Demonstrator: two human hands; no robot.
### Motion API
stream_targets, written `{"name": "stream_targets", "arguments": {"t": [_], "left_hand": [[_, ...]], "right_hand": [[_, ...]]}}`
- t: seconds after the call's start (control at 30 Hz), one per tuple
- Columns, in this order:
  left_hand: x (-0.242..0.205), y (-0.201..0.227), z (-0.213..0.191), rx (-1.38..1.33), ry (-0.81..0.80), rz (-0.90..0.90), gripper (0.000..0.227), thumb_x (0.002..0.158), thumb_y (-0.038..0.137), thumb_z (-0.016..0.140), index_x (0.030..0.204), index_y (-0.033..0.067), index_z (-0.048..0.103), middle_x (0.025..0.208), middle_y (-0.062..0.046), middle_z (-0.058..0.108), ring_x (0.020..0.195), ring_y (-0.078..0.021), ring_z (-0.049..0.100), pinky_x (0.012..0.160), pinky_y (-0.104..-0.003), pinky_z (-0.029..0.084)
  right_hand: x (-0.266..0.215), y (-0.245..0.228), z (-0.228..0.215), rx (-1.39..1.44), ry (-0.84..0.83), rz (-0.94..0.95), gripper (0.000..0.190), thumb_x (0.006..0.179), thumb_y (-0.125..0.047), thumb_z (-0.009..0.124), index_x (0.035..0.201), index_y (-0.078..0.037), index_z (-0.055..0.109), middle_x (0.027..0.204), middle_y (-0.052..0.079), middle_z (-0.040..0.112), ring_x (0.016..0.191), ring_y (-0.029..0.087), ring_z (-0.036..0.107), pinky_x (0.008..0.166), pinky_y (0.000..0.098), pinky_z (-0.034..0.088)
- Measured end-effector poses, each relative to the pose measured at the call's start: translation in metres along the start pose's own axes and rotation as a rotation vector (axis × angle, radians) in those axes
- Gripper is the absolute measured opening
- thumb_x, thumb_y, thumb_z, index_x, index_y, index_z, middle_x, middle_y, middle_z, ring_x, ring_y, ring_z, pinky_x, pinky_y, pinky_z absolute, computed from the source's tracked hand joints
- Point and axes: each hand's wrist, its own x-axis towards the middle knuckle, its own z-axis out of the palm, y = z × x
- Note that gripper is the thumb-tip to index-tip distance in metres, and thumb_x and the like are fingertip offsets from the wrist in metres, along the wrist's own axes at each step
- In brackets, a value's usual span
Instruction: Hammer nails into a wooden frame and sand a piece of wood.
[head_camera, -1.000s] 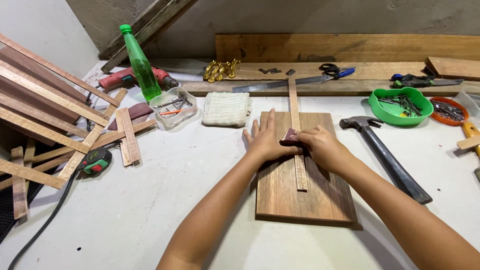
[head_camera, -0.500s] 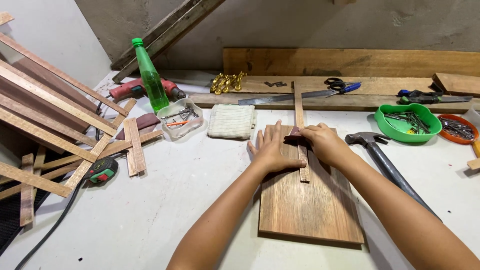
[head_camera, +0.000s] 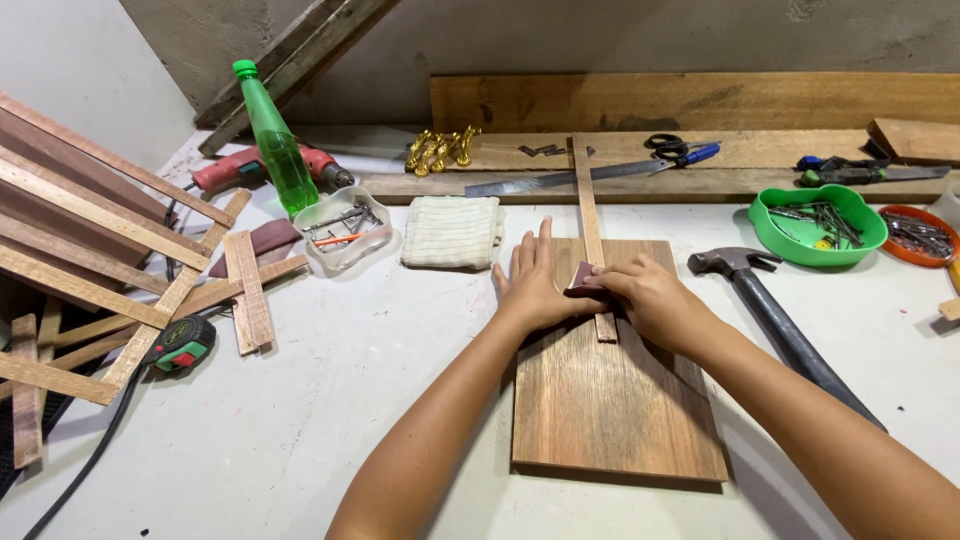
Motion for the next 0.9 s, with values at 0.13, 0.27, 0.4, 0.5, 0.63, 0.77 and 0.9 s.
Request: {"name": "stream_targets", "arguments": {"t": [0.13, 0.27, 0.4, 0.5, 0.63, 0.77, 0.9], "left_hand": [[-0.009, 0.007, -0.007, 0.022, -0.002, 0.036, 0.163, 0.043, 0.074, 0.088, 0.166, 0.0291, -0.01, 0.171, -0.024, 0.008, 0.158, -0.0422, 0.006, 0.118, -0.072, 0.004], [-0.012, 0.009, -0.009, 0.014, -0.041, 0.04, 0.161, 0.046, 0.078, 0.087, 0.164, 0.0309, -0.012, 0.171, -0.023, 0.004, 0.158, -0.0413, 0.001, 0.119, -0.07, 0.005], [-0.008, 0.008, -0.004, 0.024, -0.063, 0.032, 0.162, 0.045, 0.083, 0.084, 0.163, 0.032, -0.015, 0.172, -0.021, -0.001, 0.157, -0.0395, -0.003, 0.119, -0.067, 0.003], [-0.008, 0.005, -0.001, 0.036, -0.042, 0.035, 0.163, 0.045, 0.083, 0.084, 0.165, 0.0304, -0.012, 0.172, -0.022, 0.003, 0.159, -0.0389, -0.002, 0.12, -0.066, 0.004], [-0.005, 0.003, 0.0, 0.023, -0.017, 0.044, 0.162, 0.045, 0.082, 0.084, 0.165, 0.0289, -0.01, 0.172, -0.021, 0.006, 0.159, -0.0384, 0.001, 0.122, -0.066, 0.005], [-0.007, 0.006, -0.004, 0.002, -0.011, 0.022, 0.164, 0.042, 0.08, 0.086, 0.165, 0.028, -0.01, 0.172, -0.018, 0.009, 0.159, -0.0365, 0.004, 0.121, -0.067, 0.004], [-0.002, 0.003, -0.001, 0.005, -0.015, 0.01, 0.166, 0.041, 0.075, 0.089, 0.165, 0.0286, -0.012, 0.172, -0.018, 0.01, 0.158, -0.0366, 0.006, 0.121, -0.067, 0.004]], "right_hand": [[-0.008, -0.003, 0.0, 0.008, 0.01, 0.014, 0.051, 0.074, 0.006, 0.065, 0.122, -0.012, 0.072, 0.121, 0.009, 0.071, 0.106, 0.033, 0.061, 0.097, 0.0407, 0.051], [0.011, 0.01, 0.001, 0.011, -0.007, 0.004, 0.045, 0.077, 0.003, 0.066, 0.118, -0.014, 0.073, 0.117, 0.007, 0.073, 0.104, 0.033, 0.063, 0.096, 0.0402, 0.051], [0.044, 0.041, 0.007, 0.001, 0.01, 0.025, 0.048, 0.077, 0.007, 0.062, 0.119, -0.013, 0.074, 0.118, 0.009, 0.073, 0.103, 0.035, 0.062, 0.094, 0.0415, 0.051], [0.066, 0.07, 0.022, -0.016, 0.027, 0.045, 0.045, 0.078, 0.005, 0.062, 0.118, -0.012, 0.074, 0.116, 0.01, 0.074, 0.105, 0.036, 0.062, 0.095, 0.0423, 0.051], [0.064, 0.071, 0.029, -0.039, 0.058, 0.048, 0.044, 0.079, 0.004, 0.061, 0.118, -0.012, 0.074, 0.116, 0.01, 0.074, 0.105, 0.036, 0.062, 0.095, 0.0423, 0.051], [0.041, 0.035, 0.019, -0.062, 0.086, 0.052, 0.043, 0.081, 0.003, 0.061, 0.118, -0.013, 0.075, 0.115, 0.008, 0.074, 0.101, 0.034, 0.062, 0.091, 0.0412, 0.052], [0.004, -0.003, 0.008, -0.05, 0.024, 0.03, 0.043, 0.079, 0.001, 0.063, 0.119, -0.012, 0.074, 0.112, 0.007, 0.074, 0.095, 0.033, 0.062, 0.089, 0.0404, 0.054]]}}
